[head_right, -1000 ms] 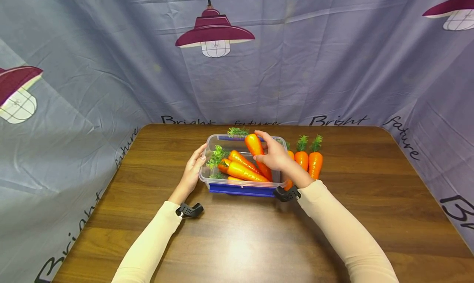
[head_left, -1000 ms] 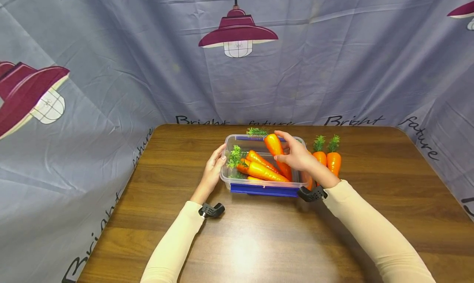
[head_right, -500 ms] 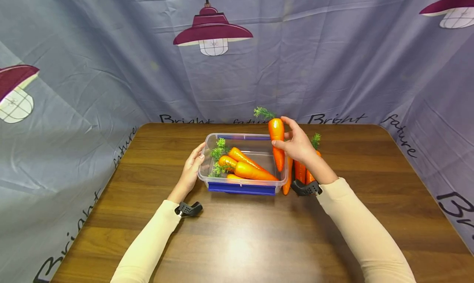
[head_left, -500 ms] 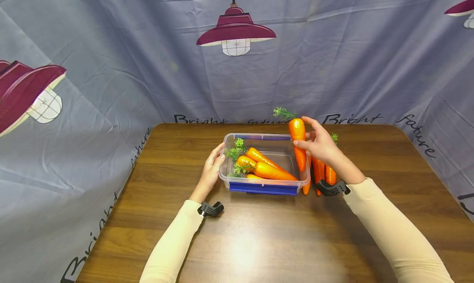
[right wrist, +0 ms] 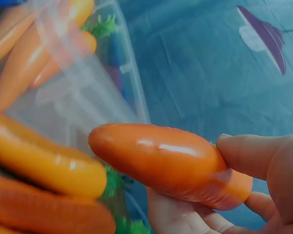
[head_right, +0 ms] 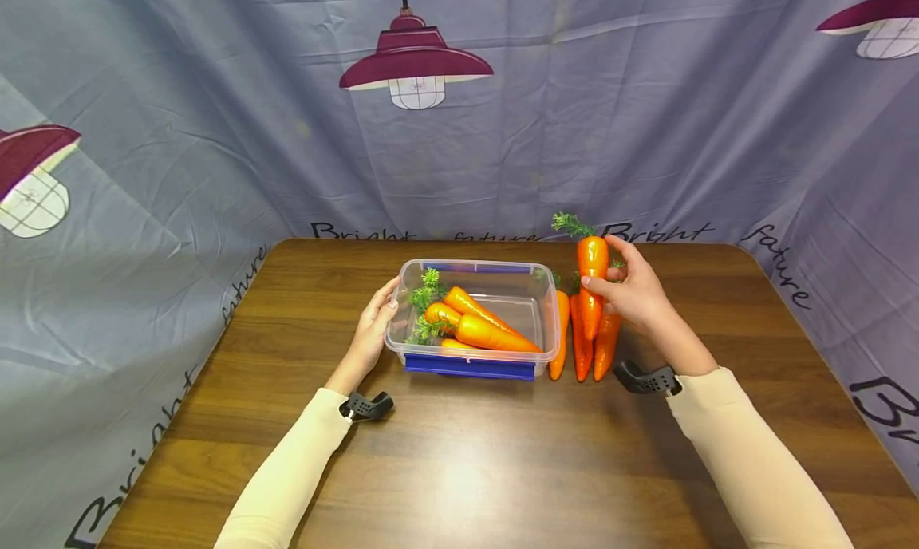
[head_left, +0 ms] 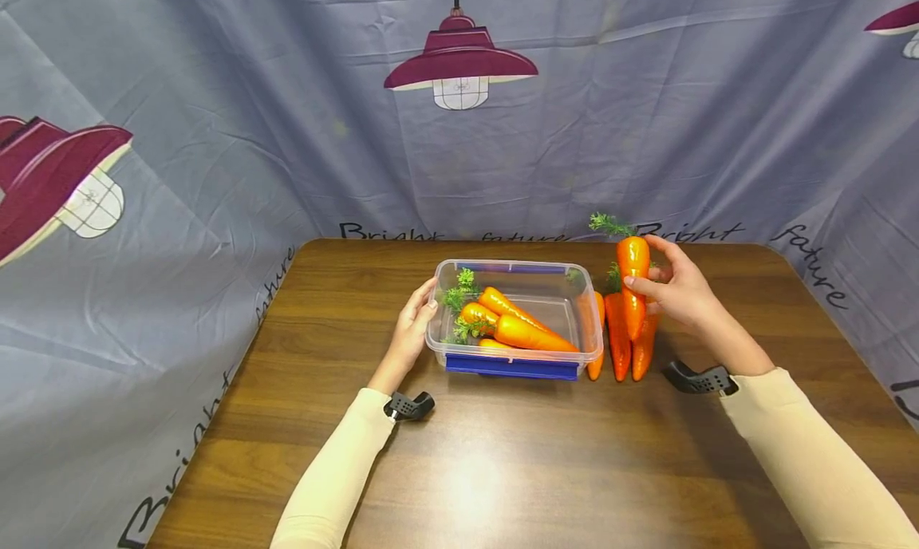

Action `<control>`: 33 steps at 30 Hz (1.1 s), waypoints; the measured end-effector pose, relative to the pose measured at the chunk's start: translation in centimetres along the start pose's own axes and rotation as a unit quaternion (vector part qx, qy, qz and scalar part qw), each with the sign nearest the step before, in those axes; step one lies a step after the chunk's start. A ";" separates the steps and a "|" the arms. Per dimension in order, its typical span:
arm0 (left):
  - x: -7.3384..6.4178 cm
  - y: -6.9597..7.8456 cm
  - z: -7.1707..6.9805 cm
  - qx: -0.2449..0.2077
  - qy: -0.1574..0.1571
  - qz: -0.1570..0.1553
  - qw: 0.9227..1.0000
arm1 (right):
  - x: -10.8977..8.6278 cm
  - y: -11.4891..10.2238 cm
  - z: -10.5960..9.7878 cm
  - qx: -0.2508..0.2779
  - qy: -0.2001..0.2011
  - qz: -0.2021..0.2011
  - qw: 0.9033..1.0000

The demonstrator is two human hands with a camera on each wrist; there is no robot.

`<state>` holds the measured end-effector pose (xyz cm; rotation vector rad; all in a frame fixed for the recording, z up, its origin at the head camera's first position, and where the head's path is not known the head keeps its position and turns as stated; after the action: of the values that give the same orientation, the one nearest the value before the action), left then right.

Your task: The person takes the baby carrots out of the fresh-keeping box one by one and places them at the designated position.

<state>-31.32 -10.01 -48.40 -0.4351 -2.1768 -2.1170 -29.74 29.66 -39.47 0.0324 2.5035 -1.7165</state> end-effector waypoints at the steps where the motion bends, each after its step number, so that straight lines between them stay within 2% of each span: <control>1: 0.0 0.0 0.0 0.000 0.001 0.001 1.000 | -0.1 0.4 -0.3 0.005 0.000 0.001 1.000; 8: 0.0 -0.1 0.0 -0.002 -0.001 0.012 1.000 | -1.2 3.8 -2.6 -0.006 0.019 0.017 1.000; 15: -0.1 0.0 0.0 -0.007 -0.001 0.000 1.000 | -2.2 6.5 -4.1 -0.009 0.029 0.028 0.999; 25: -0.2 -0.1 -0.1 -0.006 0.003 -0.001 1.000 | -2.5 8.8 -4.1 -0.039 0.036 0.053 0.997; 33: -0.1 -0.3 -0.1 -0.010 0.002 0.002 1.000 | -2.3 10.2 -3.4 -0.034 0.020 0.077 0.996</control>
<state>-31.34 -10.12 -48.65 -0.4371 -2.1528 -2.1377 -26.97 36.63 -47.51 0.2498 2.5123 -1.5847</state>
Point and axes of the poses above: each hand's wrist, its own x-axis towards the middle knuckle, its own z-axis out of the palm, y = z × x, the point moved 7 cm from there along x, towards the middle knuckle, and after that the axes turned 2 degrees about x, right-handed, at the moved point
